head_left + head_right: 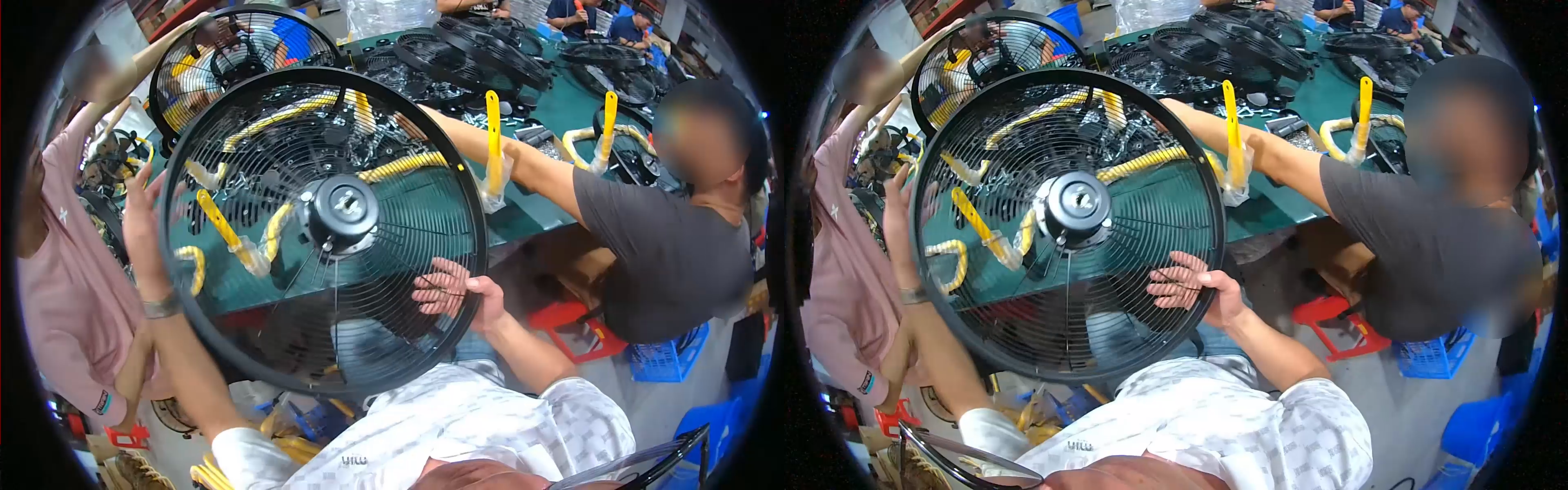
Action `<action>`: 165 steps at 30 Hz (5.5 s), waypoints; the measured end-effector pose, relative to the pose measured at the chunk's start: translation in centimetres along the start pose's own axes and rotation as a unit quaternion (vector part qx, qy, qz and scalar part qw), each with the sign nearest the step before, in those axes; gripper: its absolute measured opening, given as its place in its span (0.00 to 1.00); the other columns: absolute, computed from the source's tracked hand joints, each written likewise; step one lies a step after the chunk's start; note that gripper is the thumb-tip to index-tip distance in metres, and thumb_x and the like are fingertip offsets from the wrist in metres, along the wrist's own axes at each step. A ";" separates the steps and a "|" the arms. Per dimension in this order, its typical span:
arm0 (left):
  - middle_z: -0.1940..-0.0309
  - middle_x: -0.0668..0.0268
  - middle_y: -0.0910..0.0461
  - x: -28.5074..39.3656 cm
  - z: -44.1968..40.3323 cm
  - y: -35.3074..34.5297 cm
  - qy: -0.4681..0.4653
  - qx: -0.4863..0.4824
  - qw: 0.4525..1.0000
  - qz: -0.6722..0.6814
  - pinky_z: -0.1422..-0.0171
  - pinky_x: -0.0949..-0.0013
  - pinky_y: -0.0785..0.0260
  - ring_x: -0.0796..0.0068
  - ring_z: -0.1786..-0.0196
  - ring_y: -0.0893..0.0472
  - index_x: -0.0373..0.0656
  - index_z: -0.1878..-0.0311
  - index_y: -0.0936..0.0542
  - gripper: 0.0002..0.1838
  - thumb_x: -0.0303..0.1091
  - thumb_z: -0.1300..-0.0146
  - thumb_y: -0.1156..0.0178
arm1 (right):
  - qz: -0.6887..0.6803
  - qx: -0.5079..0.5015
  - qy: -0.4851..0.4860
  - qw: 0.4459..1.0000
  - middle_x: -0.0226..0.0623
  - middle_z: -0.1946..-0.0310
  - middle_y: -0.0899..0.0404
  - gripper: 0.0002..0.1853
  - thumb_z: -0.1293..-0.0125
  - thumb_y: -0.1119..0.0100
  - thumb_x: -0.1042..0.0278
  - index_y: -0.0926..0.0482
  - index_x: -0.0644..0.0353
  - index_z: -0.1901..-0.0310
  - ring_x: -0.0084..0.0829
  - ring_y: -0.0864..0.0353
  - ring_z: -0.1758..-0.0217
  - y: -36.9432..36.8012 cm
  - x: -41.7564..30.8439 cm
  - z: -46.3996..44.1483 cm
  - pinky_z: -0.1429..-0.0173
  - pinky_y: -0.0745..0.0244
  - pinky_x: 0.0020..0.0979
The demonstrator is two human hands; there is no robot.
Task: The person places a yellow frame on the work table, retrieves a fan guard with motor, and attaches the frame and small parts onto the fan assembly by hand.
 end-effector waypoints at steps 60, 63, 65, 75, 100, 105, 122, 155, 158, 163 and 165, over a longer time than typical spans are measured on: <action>0.49 0.54 0.21 -23.1 9.2 0.9 0.121 0.028 0.992 0.027 0.46 0.70 0.28 0.71 0.53 0.20 0.25 0.38 0.31 0.27 0.40 0.30 0.50 | 0.957 0.081 -0.189 0.205 0.50 0.59 0.19 0.14 0.47 0.39 0.65 0.16 0.60 0.59 0.49 0.20 0.52 15.6 -25.3 -26.3 0.49 0.24 0.44; 0.49 0.54 0.21 -23.2 8.4 1.1 0.125 0.036 0.992 0.006 0.43 0.69 0.29 0.70 0.52 0.20 0.25 0.39 0.30 0.27 0.40 0.30 0.49 | 0.966 0.078 -0.151 0.193 0.50 0.64 0.17 0.15 0.49 0.37 0.61 0.16 0.62 0.64 0.49 0.18 0.56 14.5 -24.7 -25.3 0.52 0.23 0.45; 0.49 0.54 0.21 -22.9 8.0 0.7 0.122 0.036 0.992 0.018 0.42 0.68 0.31 0.70 0.52 0.20 0.25 0.39 0.29 0.27 0.41 0.31 0.49 | 0.964 0.098 -0.092 0.229 0.50 0.61 0.18 0.14 0.46 0.41 0.62 0.17 0.62 0.61 0.48 0.20 0.53 13.9 -24.5 -24.8 0.49 0.25 0.44; 0.51 0.60 0.20 -24.6 8.6 1.5 0.108 0.071 0.991 0.020 0.48 0.74 0.30 0.77 0.55 0.22 0.26 0.38 0.30 0.26 0.38 0.31 0.47 | 0.943 0.134 0.078 0.294 0.46 0.63 0.19 0.12 0.37 0.44 0.62 0.19 0.62 0.62 0.47 0.21 0.54 15.2 -24.4 -23.5 0.50 0.25 0.41; 0.45 0.47 0.23 -25.3 8.9 2.8 0.112 0.045 0.993 -0.012 0.52 0.71 0.25 0.66 0.52 0.17 0.24 0.34 0.37 0.34 0.46 0.31 0.46 | 0.791 0.140 0.042 0.594 0.32 0.70 0.19 0.14 0.33 0.40 0.56 0.22 0.60 0.61 0.25 0.23 0.67 16.2 -22.2 -35.9 0.61 0.26 0.30; 0.43 0.45 0.25 -24.8 8.7 2.3 0.131 0.043 0.990 0.007 0.53 0.72 0.25 0.65 0.50 0.18 0.24 0.34 0.38 0.38 0.49 0.33 0.44 | 0.857 0.005 -0.001 0.515 0.44 0.62 0.21 0.15 0.30 0.52 0.57 0.25 0.58 0.51 0.40 0.21 0.58 14.5 -21.5 -38.2 0.52 0.28 0.33; 0.44 0.50 0.24 -25.3 8.8 3.1 0.127 0.036 0.991 -0.013 0.54 0.73 0.25 0.68 0.52 0.18 0.24 0.34 0.36 0.34 0.45 0.31 0.46 | 0.953 -0.074 0.060 0.288 0.45 0.53 0.31 0.23 0.45 0.41 0.72 0.30 0.49 0.45 0.48 0.19 0.58 16.3 -20.2 -40.1 0.55 0.22 0.44; 0.48 0.58 0.21 -30.2 8.2 6.1 0.048 0.033 0.994 -0.090 0.54 0.75 0.26 0.74 0.55 0.19 0.30 0.35 0.31 0.28 0.44 0.28 0.52 | 0.886 0.393 -0.051 0.240 0.58 0.33 0.39 0.55 0.57 0.37 0.27 0.30 0.72 0.39 0.51 0.42 0.28 15.1 -31.1 -28.0 0.27 0.45 0.46; 0.51 0.61 0.22 -30.9 8.0 7.4 0.098 0.020 0.994 -0.047 0.44 0.76 0.33 0.76 0.52 0.24 0.27 0.36 0.31 0.27 0.40 0.29 0.49 | 0.901 0.384 -0.060 0.194 0.53 0.38 0.31 0.44 0.54 0.41 0.34 0.25 0.66 0.43 0.48 0.35 0.33 14.1 -30.2 -27.4 0.33 0.39 0.48; 0.48 0.60 0.22 -31.1 7.7 6.8 0.122 -0.016 0.986 0.113 0.54 0.72 0.26 0.71 0.54 0.19 0.34 0.32 0.33 0.31 0.46 0.31 0.45 | 0.886 0.388 -0.129 0.218 0.51 0.42 0.27 0.38 0.50 0.43 0.38 0.22 0.64 0.46 0.49 0.31 0.35 11.5 -31.2 -27.9 0.32 0.38 0.47; 0.48 0.59 0.21 -35.1 7.0 9.8 0.152 -0.019 0.983 0.102 0.57 0.73 0.26 0.71 0.60 0.18 0.34 0.32 0.35 0.32 0.48 0.30 0.48 | 0.865 0.432 -0.081 0.240 0.52 0.40 0.29 0.41 0.50 0.39 0.36 0.25 0.65 0.43 0.50 0.32 0.34 12.6 -32.2 -28.0 0.32 0.38 0.46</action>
Point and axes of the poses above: each hand's wrist, its own z-axis away from the middle knuckle, its own y-axis out of the back of the hand, x = y × z, the point moved 1 cm from there along -z, towards the middle knuckle
